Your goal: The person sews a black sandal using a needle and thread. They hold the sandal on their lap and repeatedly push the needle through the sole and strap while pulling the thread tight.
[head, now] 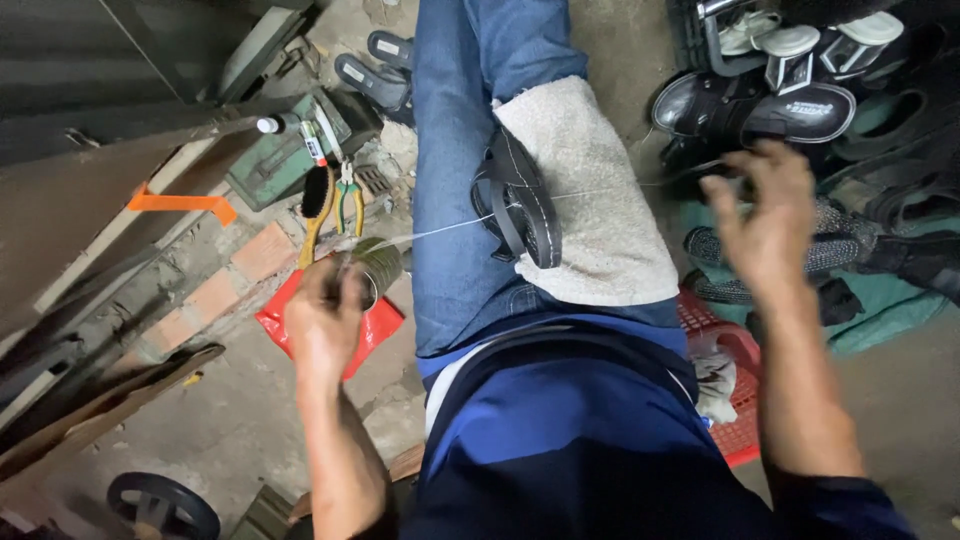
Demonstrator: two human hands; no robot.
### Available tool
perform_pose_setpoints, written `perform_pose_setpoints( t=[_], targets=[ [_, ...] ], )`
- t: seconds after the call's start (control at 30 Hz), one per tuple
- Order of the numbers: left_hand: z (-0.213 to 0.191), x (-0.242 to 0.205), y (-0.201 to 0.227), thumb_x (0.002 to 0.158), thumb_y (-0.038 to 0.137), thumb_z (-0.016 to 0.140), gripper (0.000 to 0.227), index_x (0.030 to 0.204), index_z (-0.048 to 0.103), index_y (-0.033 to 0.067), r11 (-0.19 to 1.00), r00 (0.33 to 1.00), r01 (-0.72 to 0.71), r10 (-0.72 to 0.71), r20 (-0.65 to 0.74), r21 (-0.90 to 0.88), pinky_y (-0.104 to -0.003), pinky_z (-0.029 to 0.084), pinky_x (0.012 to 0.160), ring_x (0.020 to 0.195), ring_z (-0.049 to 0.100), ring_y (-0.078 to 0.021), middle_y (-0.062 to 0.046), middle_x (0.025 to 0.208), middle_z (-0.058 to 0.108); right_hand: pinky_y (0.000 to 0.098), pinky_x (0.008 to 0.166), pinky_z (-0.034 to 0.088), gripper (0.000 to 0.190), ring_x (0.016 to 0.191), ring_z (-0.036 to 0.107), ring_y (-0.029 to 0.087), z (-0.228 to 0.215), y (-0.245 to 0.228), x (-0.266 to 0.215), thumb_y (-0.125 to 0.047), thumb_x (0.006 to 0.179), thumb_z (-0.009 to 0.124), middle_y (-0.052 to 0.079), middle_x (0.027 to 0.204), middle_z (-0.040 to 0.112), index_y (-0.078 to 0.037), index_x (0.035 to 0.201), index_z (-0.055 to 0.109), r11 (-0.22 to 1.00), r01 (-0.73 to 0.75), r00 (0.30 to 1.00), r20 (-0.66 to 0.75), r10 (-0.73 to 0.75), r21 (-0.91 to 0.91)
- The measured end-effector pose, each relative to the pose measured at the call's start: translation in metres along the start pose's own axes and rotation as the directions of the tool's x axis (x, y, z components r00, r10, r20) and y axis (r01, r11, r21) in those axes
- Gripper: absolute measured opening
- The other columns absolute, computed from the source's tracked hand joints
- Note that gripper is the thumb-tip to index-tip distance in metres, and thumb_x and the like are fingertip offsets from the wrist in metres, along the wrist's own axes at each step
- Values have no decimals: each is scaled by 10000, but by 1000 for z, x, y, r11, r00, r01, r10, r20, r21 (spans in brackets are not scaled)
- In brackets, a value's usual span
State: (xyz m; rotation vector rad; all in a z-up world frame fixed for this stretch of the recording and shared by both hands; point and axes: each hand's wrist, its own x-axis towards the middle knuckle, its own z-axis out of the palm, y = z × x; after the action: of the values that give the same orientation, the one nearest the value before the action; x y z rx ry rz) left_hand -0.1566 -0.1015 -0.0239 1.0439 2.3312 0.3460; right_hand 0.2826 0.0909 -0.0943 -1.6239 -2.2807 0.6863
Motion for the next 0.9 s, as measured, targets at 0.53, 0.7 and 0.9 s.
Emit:
perform_pose_setpoints(
  t=[0.53,0.7,0.9],
  targets=[
    [85,20,94,924,204,713,112,1020,769,197,921,932,-327,351,85,-212,-503,580,721,885,714,-387,-83,919,703,607,1131,386,151,1394,457,459,30,-127,27,-105,1039,602,185,1390,606,-31,914,642,824,181,951,119,-287,536],
    [92,18,97,949,162,679,82,949,750,204,867,910,-376,412,45,-327,-475,596,755,914,720,-357,-8,985,672,364,766,497,369,879,695,379,55,-117,24,-168,1061,531,178,649,536,-30,720,497,-30,-189,977,191,96,981],
    [83,21,106,950,82,649,129,887,720,170,801,875,-415,481,51,-431,-421,585,717,838,699,-352,-54,771,665,438,1050,568,376,423,542,161,32,-97,37,-239,1029,564,4,468,381,-115,689,463,41,-125,988,120,97,991]
  ],
)
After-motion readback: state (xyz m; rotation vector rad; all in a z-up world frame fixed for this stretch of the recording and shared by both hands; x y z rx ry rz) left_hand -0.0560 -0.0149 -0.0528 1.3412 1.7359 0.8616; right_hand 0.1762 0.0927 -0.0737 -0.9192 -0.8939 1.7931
